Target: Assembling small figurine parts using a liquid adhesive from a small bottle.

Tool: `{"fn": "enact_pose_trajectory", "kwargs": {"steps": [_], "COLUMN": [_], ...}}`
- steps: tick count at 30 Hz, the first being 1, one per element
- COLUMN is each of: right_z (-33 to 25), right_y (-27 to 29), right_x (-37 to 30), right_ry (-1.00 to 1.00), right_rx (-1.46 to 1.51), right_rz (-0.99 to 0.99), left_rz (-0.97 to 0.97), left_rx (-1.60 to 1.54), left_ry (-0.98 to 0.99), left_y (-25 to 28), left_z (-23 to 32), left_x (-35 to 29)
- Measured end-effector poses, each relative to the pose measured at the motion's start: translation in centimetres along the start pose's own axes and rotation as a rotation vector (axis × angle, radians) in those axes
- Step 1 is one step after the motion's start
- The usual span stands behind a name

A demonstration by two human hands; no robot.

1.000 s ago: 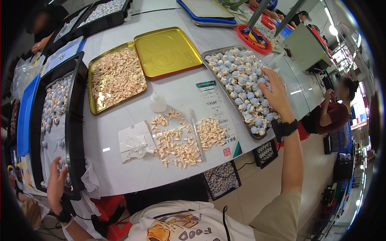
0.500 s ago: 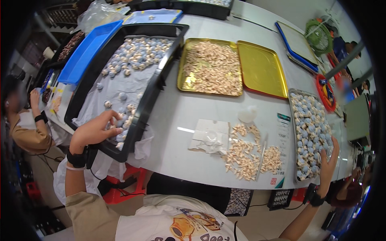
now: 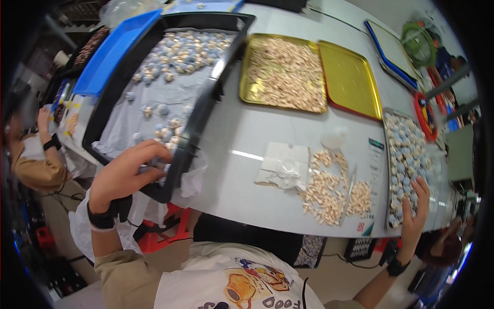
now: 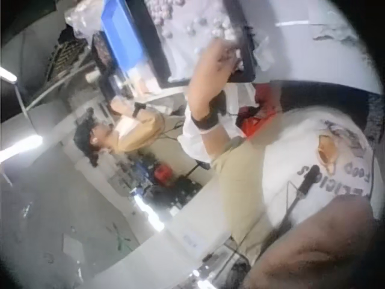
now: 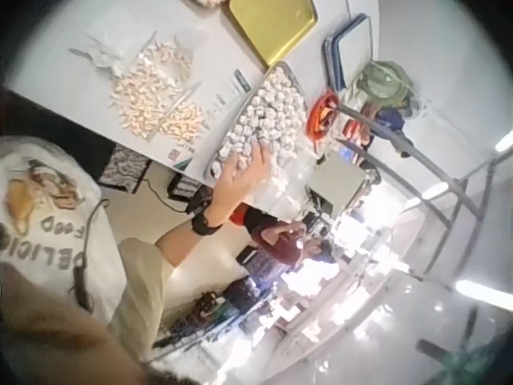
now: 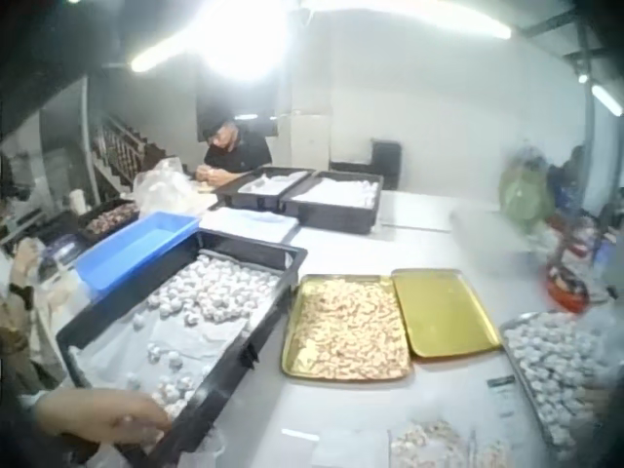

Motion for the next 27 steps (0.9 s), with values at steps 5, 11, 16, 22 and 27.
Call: {"fn": "enact_pose_trajectory", "kwargs": {"steps": [5,11,16,22,27], "right_z": [-3.2,-4.2,-5.2,-4.9,-4.4], "right_y": [-2.1,-5.0,-7.0,-8.0,-7.8], "right_x": [0.3,-0.5,-0.3,-0.3,-0.4], "right_ry": [0.008,0.005,0.076,0.048,0.048], "right_rx": [0.075,0.159,0.181,0.102,0.093], "right_rz": [-0.077,-0.198,-0.210,-0.232,-0.199], "left_rz": [0.111,0.226,0.275,0.337,0.516], "left_rx": [0.061,0.084,0.054,0.097,0.057], "left_ry": [-0.004,0.024,0.156,0.143,0.299], "left_y": [-1.7,-2.0,-2.5,-2.7,-1.6], "left_z": [0.4,0.0,-0.2,-0.5,0.5], "left_x": [-0.8,-0.4,0.2,0.8,-0.9]}}
Point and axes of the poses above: each hand's wrist, its own x-axis towards the middle knuckle, its own y-axis out of the back of the hand, z = x × y, the point moved 2 cm from there along x, towards the middle knuckle, and after that the axes turned 4 degrees about y, right-handed, at the moved point
